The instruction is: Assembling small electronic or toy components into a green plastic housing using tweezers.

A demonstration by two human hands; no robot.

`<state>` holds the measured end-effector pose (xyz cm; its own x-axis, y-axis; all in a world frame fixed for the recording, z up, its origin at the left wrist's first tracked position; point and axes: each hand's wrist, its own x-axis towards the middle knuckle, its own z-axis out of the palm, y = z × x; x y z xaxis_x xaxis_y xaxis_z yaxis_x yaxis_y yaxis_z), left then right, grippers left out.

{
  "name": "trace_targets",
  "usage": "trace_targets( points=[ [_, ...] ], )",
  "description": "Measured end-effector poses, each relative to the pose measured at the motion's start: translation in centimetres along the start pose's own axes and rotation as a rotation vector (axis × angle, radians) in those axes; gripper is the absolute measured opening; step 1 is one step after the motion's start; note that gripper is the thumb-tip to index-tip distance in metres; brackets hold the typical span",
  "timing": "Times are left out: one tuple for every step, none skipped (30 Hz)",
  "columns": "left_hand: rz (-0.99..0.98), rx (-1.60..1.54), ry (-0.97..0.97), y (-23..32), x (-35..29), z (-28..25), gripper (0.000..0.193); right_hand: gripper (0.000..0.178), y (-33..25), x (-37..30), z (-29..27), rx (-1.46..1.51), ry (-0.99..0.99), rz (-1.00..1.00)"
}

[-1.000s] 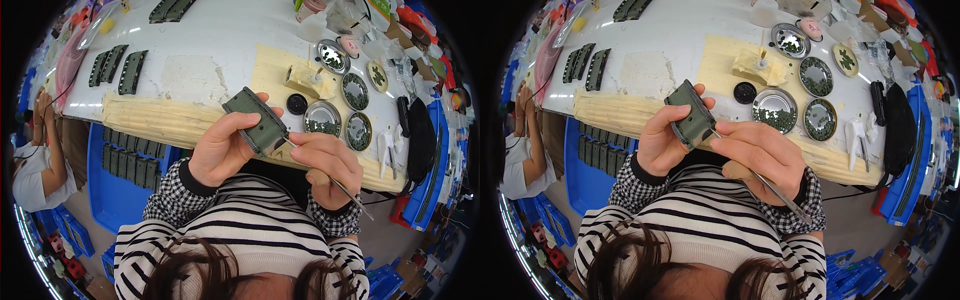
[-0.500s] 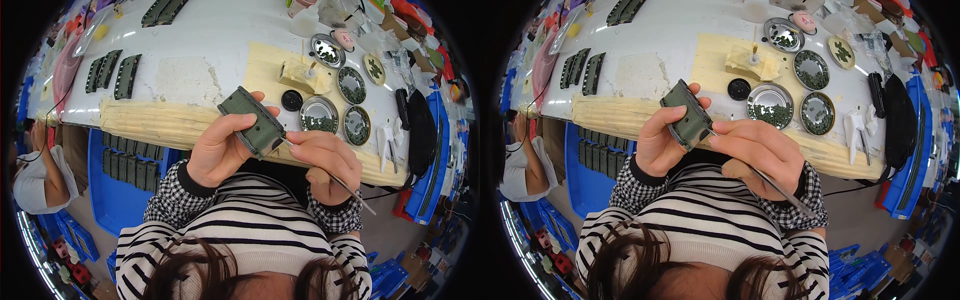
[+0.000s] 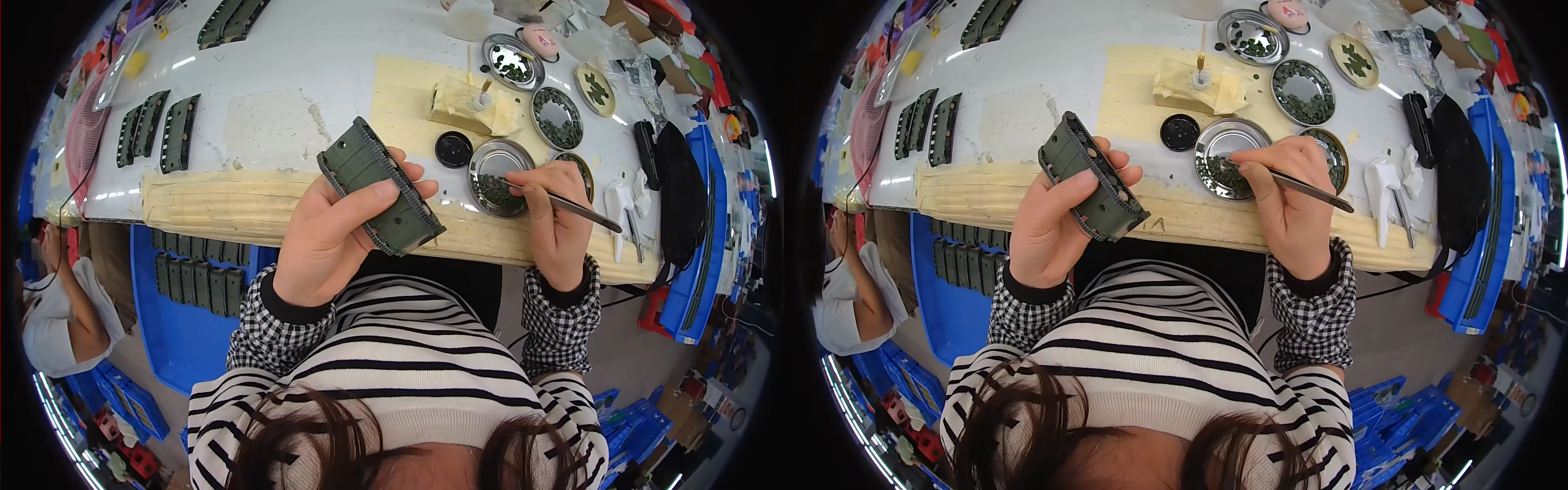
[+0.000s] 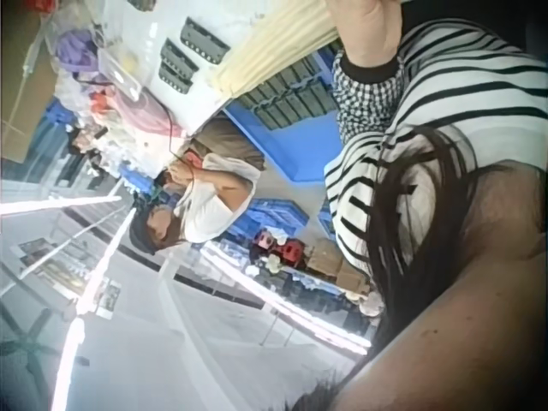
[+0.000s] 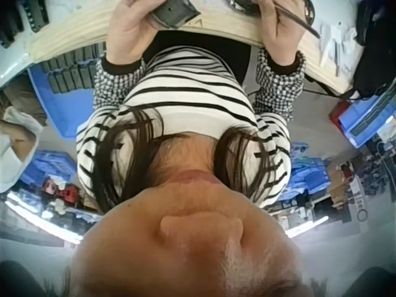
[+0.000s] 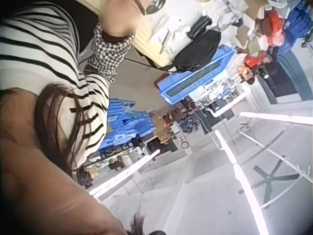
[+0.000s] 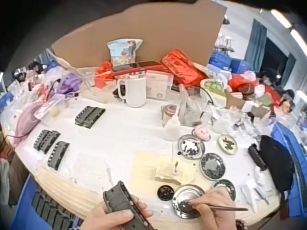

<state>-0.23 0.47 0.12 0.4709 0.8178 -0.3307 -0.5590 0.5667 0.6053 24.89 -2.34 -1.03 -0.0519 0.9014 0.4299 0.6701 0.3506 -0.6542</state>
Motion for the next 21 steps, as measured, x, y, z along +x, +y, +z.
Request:
trace_targets(
  points=[
    [-0.007, 0.027, 0.017, 0.0, -0.1, 0.1, 0.044, 0.008, 0.0, 0.0, 0.1, -0.002, -0.003, 0.003],
    [0.015, 0.07, 0.016, 0.1, -0.1, 0.2, 0.046, 0.008, 0.0, 0.0, 0.2, -0.004, -0.005, 0.005],
    [0.035, 0.113, 0.016, 0.1, -0.2, 0.4, 0.048, 0.008, 0.0, 0.0, 0.3, -0.006, -0.008, 0.009],
    [0.055, 0.156, 0.016, 0.1, -0.3, 0.5, 0.049, 0.007, 0.0, 0.0, 0.2, -0.014, -0.016, 0.008],
    [0.084, 0.174, 0.0, 0.1, -0.3, 0.7, 0.051, 0.007, 0.0, 0.0, 0.1, -0.022, -0.024, 0.007],
    [0.114, 0.19, -0.018, 0.1, -0.3, 0.9, 0.052, 0.007, 0.0, 0.1, 0.1, -0.033, -0.033, 0.005],
    [0.137, 0.203, -0.031, -0.1, -0.3, 1.0, 0.05, 0.007, 0.1, 0.1, 0.1, -0.03, -0.029, 0.002],
    [0.159, 0.217, -0.043, -0.2, -0.2, 1.1, 0.048, 0.007, 0.2, 0.0, 0.1, -0.028, -0.025, 0.0],
    [0.176, 0.229, -0.046, -0.4, -0.2, 1.1, 0.044, 0.007, 0.3, 0.0, 0.2, -0.024, -0.023, -0.004],
    [0.193, 0.24, -0.05, -0.6, -0.2, 1.0, 0.04, 0.007, 0.1, 0.0, 0.1, -0.02, -0.012, -0.018],
    [0.18, 0.273, -0.066, -0.8, -0.1, 0.9, 0.034, 0.007, -0.3, 0.1, -0.1, -0.016, -0.001, -0.033],
    [0.169, 0.308, -0.077, -1.0, -0.1, 0.8, 0.028, 0.007, -0.7, 0.3, -0.4, -0.007, 0.008, -0.049],
    [0.159, 0.342, -0.088, -1.1, 0.0, 0.7, 0.024, 0.009, -1.4, 0.5, -0.6, -0.006, -0.004, -0.1],
    [0.132, 0.348, -0.115, -1.3, 0.1, 0.7, 0.021, 0.011, -2.3, 0.7, -0.9, -0.005, -0.016, -0.152],
    [0.102, 0.355, -0.146, -1.5, 0.3, 0.7, 0.019, 0.014, -3.1, 0.8, -1.1, -0.007, -0.026, -0.201],
    [0.072, 0.361, -0.176, -1.6, 0.5, 0.7, 0.019, 0.018, -3.9, 1.0, -1.1, -0.017, -0.039, -0.241],
    [0.073, 0.385, -0.207, -1.9, 0.7, 0.7, 0.022, 0.023, -4.7, 1.3, -0.9, -0.027, -0.052, -0.281],
    [0.062, 0.41, -0.211, -1.9, 0.9, 0.7, 0.022, 0.027, -5.1, 1.4, -0.8, -0.037, -0.062, -0.322],
    [0.051, 0.436, -0.215, -1.9, 1.0, 0.7, 0.022, 0.036, -5.1, 1.5, -0.7, -0.059, -0.068, -0.373],
    [0.04, 0.461, -0.218, -1.9, 1.0, 0.8, 0.022, 0.034, -5.2, 1.6, -0.6, -0.071, -0.075, -0.394],
    [0.058, 0.379, -0.218, -2.2, 1.0, 0.9, 0.023, 0.035, -5.2, 1.6, -0.4, -0.086, -0.084, -0.412]
  ],
)
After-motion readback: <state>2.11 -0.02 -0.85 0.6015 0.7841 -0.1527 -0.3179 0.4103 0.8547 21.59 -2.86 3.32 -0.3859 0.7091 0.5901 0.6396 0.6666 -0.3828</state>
